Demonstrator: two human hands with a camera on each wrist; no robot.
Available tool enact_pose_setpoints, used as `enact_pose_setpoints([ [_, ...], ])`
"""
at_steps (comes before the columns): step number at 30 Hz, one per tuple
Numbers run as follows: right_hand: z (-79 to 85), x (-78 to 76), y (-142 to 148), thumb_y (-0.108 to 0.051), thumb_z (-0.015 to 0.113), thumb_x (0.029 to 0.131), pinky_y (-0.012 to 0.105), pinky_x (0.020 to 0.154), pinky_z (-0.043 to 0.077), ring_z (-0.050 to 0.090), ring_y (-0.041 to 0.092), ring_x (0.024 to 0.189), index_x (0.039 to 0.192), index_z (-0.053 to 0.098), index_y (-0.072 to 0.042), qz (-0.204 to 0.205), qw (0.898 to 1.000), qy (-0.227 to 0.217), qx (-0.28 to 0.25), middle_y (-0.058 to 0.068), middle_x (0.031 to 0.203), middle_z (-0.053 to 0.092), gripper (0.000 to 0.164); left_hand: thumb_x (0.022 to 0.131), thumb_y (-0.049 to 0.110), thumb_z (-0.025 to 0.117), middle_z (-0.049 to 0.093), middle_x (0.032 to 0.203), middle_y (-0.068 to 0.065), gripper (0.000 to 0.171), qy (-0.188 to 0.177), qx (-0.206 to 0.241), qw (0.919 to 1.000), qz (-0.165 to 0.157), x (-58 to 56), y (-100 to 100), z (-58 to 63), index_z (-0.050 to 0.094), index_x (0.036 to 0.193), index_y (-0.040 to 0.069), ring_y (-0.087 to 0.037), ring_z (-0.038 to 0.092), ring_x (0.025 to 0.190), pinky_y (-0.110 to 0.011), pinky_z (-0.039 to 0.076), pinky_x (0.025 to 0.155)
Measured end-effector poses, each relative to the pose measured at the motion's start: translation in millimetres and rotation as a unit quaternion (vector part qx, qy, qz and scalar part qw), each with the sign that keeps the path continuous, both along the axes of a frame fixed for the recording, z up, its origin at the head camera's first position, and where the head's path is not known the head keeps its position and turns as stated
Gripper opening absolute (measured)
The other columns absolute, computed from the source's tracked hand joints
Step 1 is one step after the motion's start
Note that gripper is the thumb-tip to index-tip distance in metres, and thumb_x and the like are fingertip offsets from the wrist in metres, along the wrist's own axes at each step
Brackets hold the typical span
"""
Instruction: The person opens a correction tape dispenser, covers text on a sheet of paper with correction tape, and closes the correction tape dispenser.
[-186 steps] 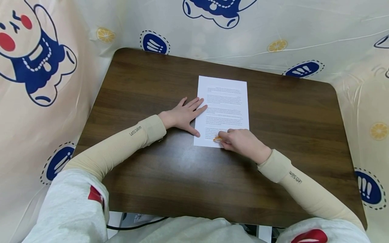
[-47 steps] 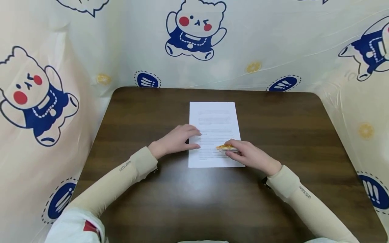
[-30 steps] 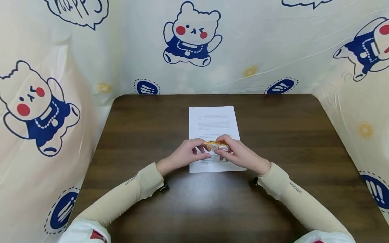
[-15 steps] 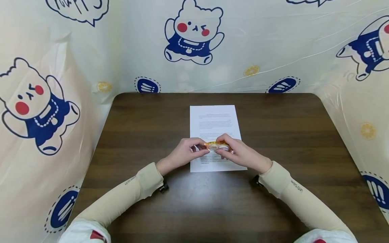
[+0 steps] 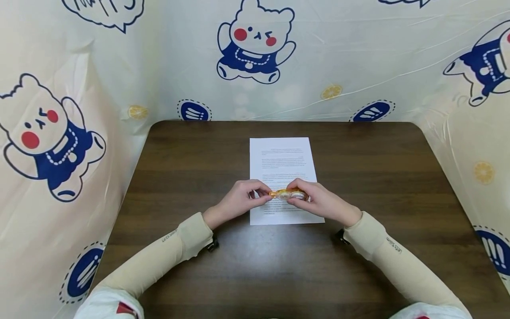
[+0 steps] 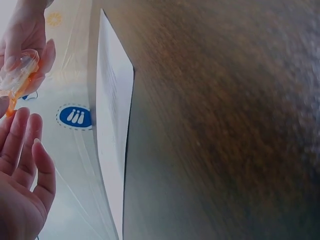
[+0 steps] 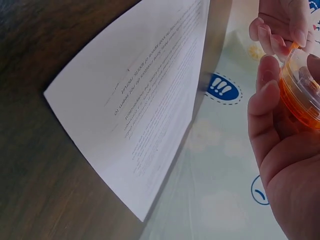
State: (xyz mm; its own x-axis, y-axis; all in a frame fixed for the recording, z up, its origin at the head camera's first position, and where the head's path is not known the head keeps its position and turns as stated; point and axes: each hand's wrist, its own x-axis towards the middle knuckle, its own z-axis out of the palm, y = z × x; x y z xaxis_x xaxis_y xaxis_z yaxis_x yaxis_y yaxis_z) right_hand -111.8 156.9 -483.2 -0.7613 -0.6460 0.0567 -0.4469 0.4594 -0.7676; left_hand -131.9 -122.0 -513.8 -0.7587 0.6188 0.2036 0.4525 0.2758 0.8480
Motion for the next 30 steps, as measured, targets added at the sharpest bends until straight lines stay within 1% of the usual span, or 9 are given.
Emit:
enact_pose_setpoints([
  [6,-2.5,-1.3,-0.4,-0.011,0.077,0.095,0.026,0.061,0.047,0.054,0.011,0.074,0.119,0.062,-0.015,0.004,1.0,-0.005,0.006,-0.003,0.101,0.065,0.029,0.092,0.01,0.08,0.074,0.092,0.002,0.011,0.024,0.007,0.9997,-0.005,1.1,1.2,-0.7,0.078,0.102,0.008,-0.007,0.065,0.081,-0.026,0.054,0.068],
  [13,-3.8,-1.5,-0.8,-0.009,0.077,0.095,0.026,0.063,0.05,0.055,0.011,0.074,0.12,0.061,-0.013,0.014,1.0,-0.014,0.009,-0.001,0.102,0.065,0.03,0.093,0.011,0.08,0.074,0.093,0.001,0.012,0.035,0.001,0.9992,-0.017,0.3,2.5,-2.8,0.078,0.104,0.008,-0.007,0.064,0.082,-0.027,0.055,0.07],
  [16,-3.7,-1.9,-1.3,-0.009,0.078,0.094,0.026,0.063,0.05,0.055,0.011,0.074,0.12,0.061,-0.012,0.015,1.0,-0.011,0.01,-0.002,0.101,0.065,0.031,0.093,0.011,0.08,0.073,0.096,0.002,0.015,0.036,0.0,0.9991,-0.023,-0.9,2.8,-4.2,0.077,0.107,0.008,-0.007,0.064,0.083,-0.028,0.056,0.07],
  [20,-2.9,-2.9,-3.3,-0.009,0.078,0.094,0.027,0.066,0.05,0.057,0.011,0.077,0.118,0.062,-0.013,0.013,1.0,-0.008,0.015,-0.003,0.099,0.065,0.029,0.091,0.011,0.082,0.073,0.1,0.001,0.021,0.034,0.003,0.9989,-0.031,-2.5,4.9,-3.2,0.077,0.111,0.009,-0.007,0.064,0.083,-0.029,0.057,0.07],
  [26,-1.5,-1.8,-8.0,-0.011,0.077,0.095,0.027,0.066,0.05,0.058,0.011,0.077,0.117,0.062,-0.013,0.019,1.0,-0.009,0.022,-0.004,0.098,0.065,0.027,0.091,0.016,0.083,0.075,0.099,0.002,0.022,0.025,-0.006,0.9987,-0.043,-2.7,8.9,-2.3,0.077,0.111,0.009,-0.005,0.063,0.081,-0.026,0.056,0.07],
  [30,-0.7,0.6,-9.1,-0.012,0.076,0.096,0.027,0.066,0.051,0.057,0.01,0.077,0.118,0.062,-0.013,0.02,0.999,-0.016,0.026,-0.003,0.098,0.065,0.026,0.091,0.017,0.083,0.076,0.098,0.002,0.022,0.022,-0.014,0.9989,-0.039,-0.5,9.0,-3.5,0.078,0.111,0.009,-0.004,0.062,0.08,-0.025,0.055,0.069],
])
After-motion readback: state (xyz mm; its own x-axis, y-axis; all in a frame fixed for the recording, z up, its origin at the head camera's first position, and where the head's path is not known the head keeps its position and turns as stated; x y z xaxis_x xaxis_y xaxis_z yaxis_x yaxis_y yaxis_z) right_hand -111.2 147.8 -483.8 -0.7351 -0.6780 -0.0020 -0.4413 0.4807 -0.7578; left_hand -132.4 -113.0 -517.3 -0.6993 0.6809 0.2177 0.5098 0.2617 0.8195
